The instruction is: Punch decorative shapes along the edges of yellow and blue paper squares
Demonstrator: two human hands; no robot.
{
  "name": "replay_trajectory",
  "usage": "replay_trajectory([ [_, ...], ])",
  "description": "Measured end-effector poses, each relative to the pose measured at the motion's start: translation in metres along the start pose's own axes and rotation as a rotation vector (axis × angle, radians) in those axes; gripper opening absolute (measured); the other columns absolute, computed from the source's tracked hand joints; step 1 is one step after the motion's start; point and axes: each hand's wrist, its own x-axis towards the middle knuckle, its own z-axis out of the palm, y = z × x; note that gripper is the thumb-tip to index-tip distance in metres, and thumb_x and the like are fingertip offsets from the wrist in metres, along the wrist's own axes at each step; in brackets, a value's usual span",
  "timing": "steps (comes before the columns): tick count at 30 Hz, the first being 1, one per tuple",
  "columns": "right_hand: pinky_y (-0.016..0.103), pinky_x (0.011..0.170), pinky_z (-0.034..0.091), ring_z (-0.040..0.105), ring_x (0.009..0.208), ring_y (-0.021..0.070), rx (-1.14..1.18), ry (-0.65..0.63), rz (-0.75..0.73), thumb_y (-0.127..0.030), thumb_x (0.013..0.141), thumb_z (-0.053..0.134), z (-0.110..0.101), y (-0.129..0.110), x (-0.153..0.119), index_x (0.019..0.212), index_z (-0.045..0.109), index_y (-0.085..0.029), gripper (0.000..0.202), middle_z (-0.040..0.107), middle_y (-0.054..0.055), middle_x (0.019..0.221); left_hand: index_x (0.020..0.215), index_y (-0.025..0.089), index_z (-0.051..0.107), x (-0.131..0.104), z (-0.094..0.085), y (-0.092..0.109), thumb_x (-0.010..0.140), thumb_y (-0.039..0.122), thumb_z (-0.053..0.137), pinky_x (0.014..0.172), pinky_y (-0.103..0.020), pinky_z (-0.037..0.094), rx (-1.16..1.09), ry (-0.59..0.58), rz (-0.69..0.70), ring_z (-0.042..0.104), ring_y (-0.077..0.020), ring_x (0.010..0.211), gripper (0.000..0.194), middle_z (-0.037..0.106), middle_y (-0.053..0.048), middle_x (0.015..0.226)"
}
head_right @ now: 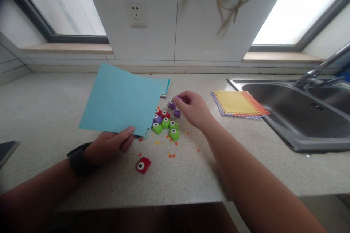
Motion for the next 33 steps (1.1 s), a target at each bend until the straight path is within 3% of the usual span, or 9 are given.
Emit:
replay_trajectory([
  [5,0.039,0.077,0.047,0.064,0.082,0.0229,-0.225,0.044,-0.024,-0.044,0.088,0.064,-0.007,0.012,0.008,0.096,0.074,-0.017,0.029,0.075,0.010,0.093,0.047,0.025,0.053,0.002,0.001,0.006,0.093,0.052,0.041,0.079,-0.033,0.047,-0.080,0.031,0.008,0.061,-0.0201,0.065,0.055,0.058,0.000,0.054],
  [9,0.039,0.075,0.045,0.064,0.082,0.0237,-0.251,0.029,0.032,-0.045,0.090,0.060,-0.009,0.020,0.013,0.097,0.074,-0.017,0.032,0.075,0.011,0.093,0.041,0.025,0.052,0.003,0.001,0.008,0.090,0.049,0.045,0.078,-0.034,0.048,-0.085,0.086,0.000,0.065,-0.0211,0.069,0.055,0.070,-0.006,0.064],
  [14,0.037,0.070,0.044,0.063,0.079,0.0237,-0.273,-0.018,0.101,-0.046,0.089,0.057,-0.010,0.031,0.020,0.093,0.076,-0.016,0.036,0.075,0.012,0.091,0.042,0.025,0.057,0.004,-0.003,0.008,0.088,0.048,0.046,0.066,-0.034,0.043,0.036,0.140,-0.026,0.050,-0.0182,0.049,0.053,0.046,0.003,0.041],
  [18,0.034,0.060,0.040,0.058,0.066,0.0197,-0.282,-0.109,0.166,-0.049,0.087,0.060,-0.019,0.033,0.020,0.085,0.076,-0.016,0.037,0.070,0.009,0.076,0.040,0.026,0.057,0.006,-0.004,0.006,0.088,0.049,0.046,0.063,-0.033,0.042,0.024,0.163,-0.014,0.047,-0.0176,0.046,0.054,0.043,0.003,0.039],
  [21,0.032,0.056,0.039,0.054,0.064,0.0179,-0.225,-0.210,0.177,-0.051,0.086,0.061,-0.033,0.027,0.015,0.082,0.078,-0.018,0.037,0.068,0.007,0.073,0.038,0.026,0.054,0.007,-0.004,0.006,0.089,0.048,0.046,0.061,-0.032,0.043,-0.024,0.165,-0.017,0.048,-0.0179,0.045,0.056,0.042,0.003,0.037],
  [26,0.031,0.062,0.043,0.057,0.070,0.0176,-0.137,-0.517,0.069,-0.051,0.085,0.067,-0.048,0.008,0.000,0.093,0.081,-0.021,0.035,0.071,0.005,0.080,0.037,0.026,0.051,0.009,-0.004,0.007,0.089,0.050,0.046,0.062,-0.032,0.043,-0.069,0.149,-0.027,0.053,-0.0191,0.047,0.058,0.041,0.002,0.037],
  [29,0.030,0.069,0.045,0.059,0.076,0.0173,-0.081,-0.685,-0.028,-0.049,0.086,0.069,-0.043,-0.010,-0.013,0.095,0.081,-0.022,0.032,0.072,0.004,0.085,0.036,0.026,0.049,0.009,-0.004,0.007,0.089,0.050,0.046,0.065,-0.033,0.044,-0.100,0.151,-0.030,0.058,-0.0203,0.052,0.058,0.041,0.002,0.038],
  [33,0.027,0.060,0.041,0.054,0.063,0.0141,-0.090,-0.832,-0.155,-0.049,0.083,0.074,-0.027,-0.034,-0.033,0.085,0.081,-0.022,0.027,0.067,0.000,0.071,0.036,0.027,0.047,0.010,-0.004,0.008,0.090,0.049,0.046,0.070,-0.033,0.046,-0.143,0.165,-0.022,0.062,-0.0216,0.059,0.058,0.042,0.001,0.040],
])
